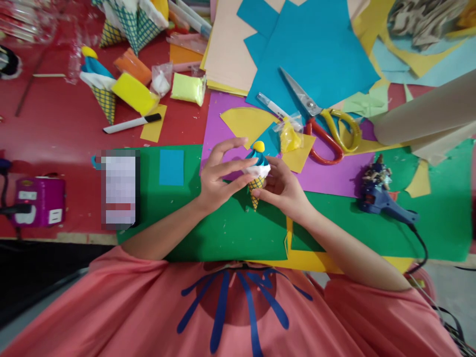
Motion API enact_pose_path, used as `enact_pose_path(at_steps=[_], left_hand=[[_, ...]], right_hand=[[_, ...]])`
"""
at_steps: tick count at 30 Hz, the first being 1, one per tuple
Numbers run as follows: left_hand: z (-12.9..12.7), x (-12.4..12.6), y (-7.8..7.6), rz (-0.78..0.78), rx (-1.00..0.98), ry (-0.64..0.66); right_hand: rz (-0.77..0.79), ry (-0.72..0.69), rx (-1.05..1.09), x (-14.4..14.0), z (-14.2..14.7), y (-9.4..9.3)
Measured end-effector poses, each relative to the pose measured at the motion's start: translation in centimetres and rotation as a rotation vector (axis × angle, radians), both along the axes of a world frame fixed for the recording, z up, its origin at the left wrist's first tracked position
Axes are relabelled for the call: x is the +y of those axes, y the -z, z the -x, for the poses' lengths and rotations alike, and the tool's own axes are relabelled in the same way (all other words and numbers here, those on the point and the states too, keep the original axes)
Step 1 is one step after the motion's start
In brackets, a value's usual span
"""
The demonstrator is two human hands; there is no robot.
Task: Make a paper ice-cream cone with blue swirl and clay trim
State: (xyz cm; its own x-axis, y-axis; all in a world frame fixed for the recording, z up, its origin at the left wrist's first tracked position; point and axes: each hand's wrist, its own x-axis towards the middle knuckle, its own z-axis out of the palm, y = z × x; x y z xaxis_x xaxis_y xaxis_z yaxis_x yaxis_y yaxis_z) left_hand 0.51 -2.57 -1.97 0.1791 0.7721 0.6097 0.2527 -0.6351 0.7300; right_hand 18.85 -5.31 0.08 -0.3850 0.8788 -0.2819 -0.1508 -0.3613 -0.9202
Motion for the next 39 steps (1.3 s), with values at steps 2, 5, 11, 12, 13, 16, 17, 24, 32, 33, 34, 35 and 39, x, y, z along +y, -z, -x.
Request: enact_pose_path(at_steps=[2, 5, 11, 12, 13, 16, 17, 24, 32, 33, 34, 35, 39], left_hand=[[-0.1, -0.1, -0.2, -0.009, -0.002, 0.011], [-0.1, -0.1, -0.3, -0.015, 0.0, 0.007], [-0.1, -0.3, -0.4, 0.012, 0.049, -0.026], [-0.1, -0.3, -0.4, 0.011, 0.054, -0.04], [-0.1, -0.3, -0.4, 0.008, 0.055, -0.05], [-0.1, -0.4, -0.4, -0.001, 0.049, -0.041], [0.0, -0.4, -0.4, 0.001, 0.05, -0.029], [0.2, -0.3, 0.0, 0.008, 0.012, 0.023], [-0.1, 0.1, 0.6, 0.125, -0.111, 0.094], [-0.1, 0.0, 0.5, 0.143, -0.124, 0.083], [-0.1, 0.0, 0.3, 0.157, -0.136, 0.07], [-0.1, 0.0, 0.1, 0.167, -0.149, 0.054], [0.1, 0.1, -0.5, 0.173, -0.156, 0.01]], right_hand=[[-0.013, -0.001, -0.011, -0.1, 0.0, -0.1], [-0.013, 0.005, 0.005, -0.2, 0.1, -0.1], [-0.022, 0.009, 0.039, -0.1, 0.1, 0.1], [-0.034, 0.004, 0.041, -0.1, 0.0, 0.1], [-0.046, 0.001, 0.04, -0.1, 0.0, 0.1], [-0.088, -0.007, -0.007, -0.2, -0.1, 0.0], [-0.107, -0.006, -0.039, -0.3, -0.1, 0.0], [-0.261, 0.033, -0.184, -0.5, -0.1, 0.2], [-0.654, 0.115, -0.605, -0.2, -1.0, 0.1], [-0.709, 0.111, -0.642, -0.2, -1.1, 0.0], [-0.744, 0.102, -0.662, -0.1, -1.1, -0.1], [-0.759, 0.085, -0.668, -0.1, -1.2, -0.3], [-0.71, 0.004, -0.663, -0.2, -1.2, -0.9]])
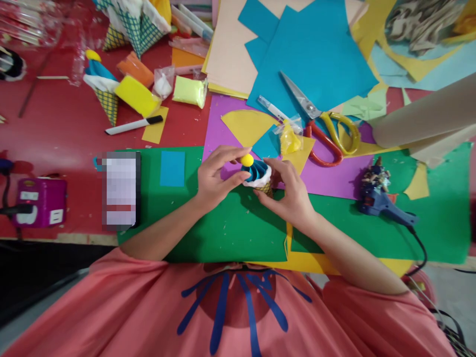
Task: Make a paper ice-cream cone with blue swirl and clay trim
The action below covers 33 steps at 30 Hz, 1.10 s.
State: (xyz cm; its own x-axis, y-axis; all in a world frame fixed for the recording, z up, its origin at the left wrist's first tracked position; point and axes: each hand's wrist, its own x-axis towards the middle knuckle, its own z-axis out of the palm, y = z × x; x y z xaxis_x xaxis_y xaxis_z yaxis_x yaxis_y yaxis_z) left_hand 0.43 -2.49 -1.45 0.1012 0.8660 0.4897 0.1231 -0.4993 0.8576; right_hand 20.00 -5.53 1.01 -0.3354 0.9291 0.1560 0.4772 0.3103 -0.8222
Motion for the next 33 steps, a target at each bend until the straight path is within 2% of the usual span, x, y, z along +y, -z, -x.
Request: enact_pose_path(at_steps=[5, 11, 21, 27, 33], left_hand=[[-0.29, -0.07, -0.26, 0.064, -0.059, -0.071], [-0.4, -0.2, -0.01, 0.085, -0.109, 0.009], [-0.4, -0.15, -0.04, 0.1, -0.111, 0.009], [-0.37, -0.17, 0.1, 0.144, -0.096, 0.04], [-0.47, -0.23, -0.31, 0.04, -0.037, 0.059]], right_hand=[[0.143, -0.014, 0.069, 0.26, 0.0, -0.16], [0.317, -0.016, -0.019, 0.48, -0.05, 0.07], [0.273, 0.01, -0.063, 0.19, 0.01, 0.46], [0.32, 0.026, -0.002, 0.18, 0.26, 0.43], [0.392, -0.007, 0.117, 0.15, 0.44, 0.34]])
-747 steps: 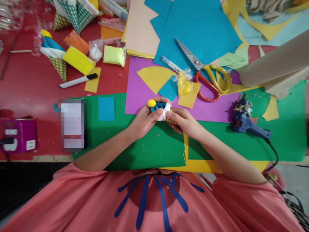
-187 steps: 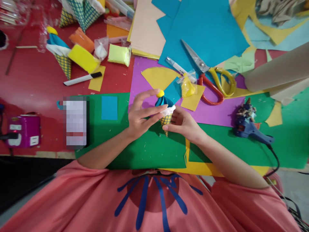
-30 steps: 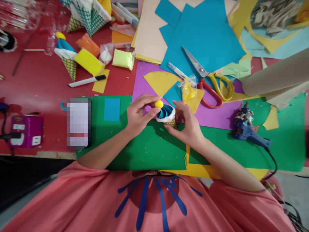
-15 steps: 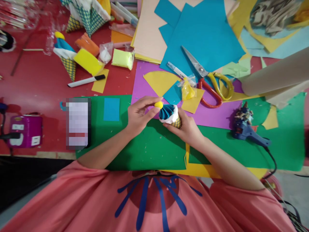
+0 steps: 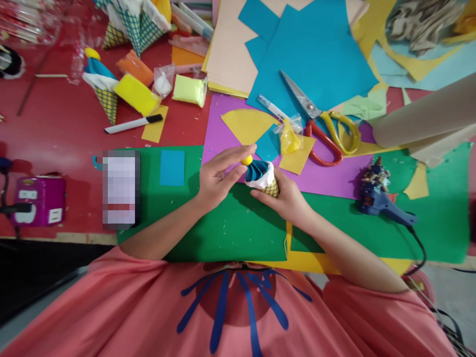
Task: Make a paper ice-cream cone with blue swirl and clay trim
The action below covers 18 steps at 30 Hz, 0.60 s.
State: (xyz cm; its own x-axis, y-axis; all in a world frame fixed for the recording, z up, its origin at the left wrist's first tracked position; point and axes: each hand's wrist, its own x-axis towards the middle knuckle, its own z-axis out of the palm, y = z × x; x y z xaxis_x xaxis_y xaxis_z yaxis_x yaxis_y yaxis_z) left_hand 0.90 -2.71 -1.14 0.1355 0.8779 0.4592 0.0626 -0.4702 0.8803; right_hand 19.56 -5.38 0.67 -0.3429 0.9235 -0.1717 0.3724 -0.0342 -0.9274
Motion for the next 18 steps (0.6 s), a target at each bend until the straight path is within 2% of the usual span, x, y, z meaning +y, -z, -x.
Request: enact_pose_path(at_steps=[6, 9, 11, 15, 18], left_hand=[[-0.35, -0.31, -0.11, 0.061, -0.062, -0.028], [-0.32, -0.26, 0.22, 0.128, -0.114, 0.016], [-0.16, -0.04, 0.38, 0.187, -0.16, 0.081], [0.19, 0.41, 0.23, 0.346, -0.214, 0.211], [0.2, 0.44, -0.12, 0.433, -0.259, 0.263]], right_hand=[[0.045, 0.006, 0.043, 0.03, 0.21, -0.09], [0.109, 0.026, 0.125, 0.04, 0.21, -0.23], [0.28, -0.02, 0.275, 0.04, 0.12, -0.38], [0.725, -0.236, 0.676, 0.06, -0.06, -0.61], [0.825, -0.325, 0.801, 0.09, -0.07, -0.53]])
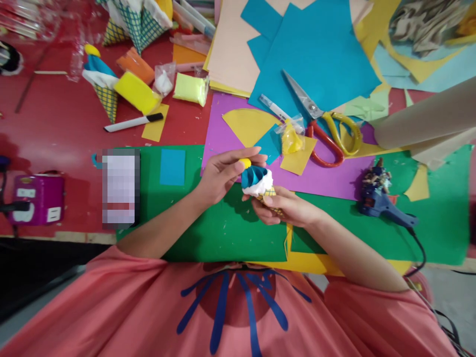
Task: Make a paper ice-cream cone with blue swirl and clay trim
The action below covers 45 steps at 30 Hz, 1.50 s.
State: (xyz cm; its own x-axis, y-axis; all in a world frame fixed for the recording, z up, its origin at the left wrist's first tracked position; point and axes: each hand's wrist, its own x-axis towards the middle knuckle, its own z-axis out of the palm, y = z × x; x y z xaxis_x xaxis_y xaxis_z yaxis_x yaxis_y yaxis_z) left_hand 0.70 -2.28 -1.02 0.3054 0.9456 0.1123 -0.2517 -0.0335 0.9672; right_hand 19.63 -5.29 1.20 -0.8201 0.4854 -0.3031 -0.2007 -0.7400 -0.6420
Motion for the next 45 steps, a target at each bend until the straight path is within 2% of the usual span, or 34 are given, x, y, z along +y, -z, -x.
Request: enact_pose_path(at_steps=[7, 12, 15, 19, 22, 25, 29, 32, 34, 38, 41, 45], left_hand=[[-0.3, -0.1, -0.2, 0.019, -0.031, -0.044], [0.0, 0.3, -0.1, 0.064, -0.043, -0.002], [0.0, 0.3, 0.0, 0.118, -0.069, 0.007], [-0.2, 0.0, -0.5, 0.223, -0.159, -0.044], [-0.5, -0.1, -1.3, 0.313, -0.245, 0.0], [-0.6, 0.2, -1.7, 0.434, -0.289, 0.071], [-1.1, 0.3, -1.5, 0.524, -0.244, 0.138], [-1.6, 0.2, -1.5, 0.557, -0.179, 0.221], [-1.9, 0.1, -1.6, 0.565, -0.121, 0.23], [-1.8, 0.0, -1.9, 0.529, -0.035, 0.157], [-1.4, -0.1, -2.3, 0.486, -0.024, 0.121], [-0.6, -0.6, -2.9, 0.489, -0.051, 0.085]], right_hand=[[-0.187, 0.055, -0.111, -0.3, 0.1, 0.9], [-0.044, 0.071, -0.004, -0.5, 0.3, 0.8], [0.019, 0.017, 0.06, -0.3, 0.4, 0.7], [0.087, -0.014, 0.117, -0.2, 0.5, 0.7], [0.104, 0.055, 0.101, -0.1, 0.7, 0.8], [0.088, 0.195, 0.064, 0.0, 0.9, 0.8], [0.052, 0.353, 0.041, 0.6, 0.8, 0.8], [-0.011, 0.392, 0.008, 1.1, 0.8, 0.8], [-0.037, 0.387, 0.005, 1.4, 0.9, 1.0], [-0.049, 0.337, -0.076, 1.4, 1.0, 1.3], [-0.077, 0.311, -0.175, 0.9, 1.0, 1.4], [-0.129, 0.278, -0.196, 0.4, 1.0, 1.4]])
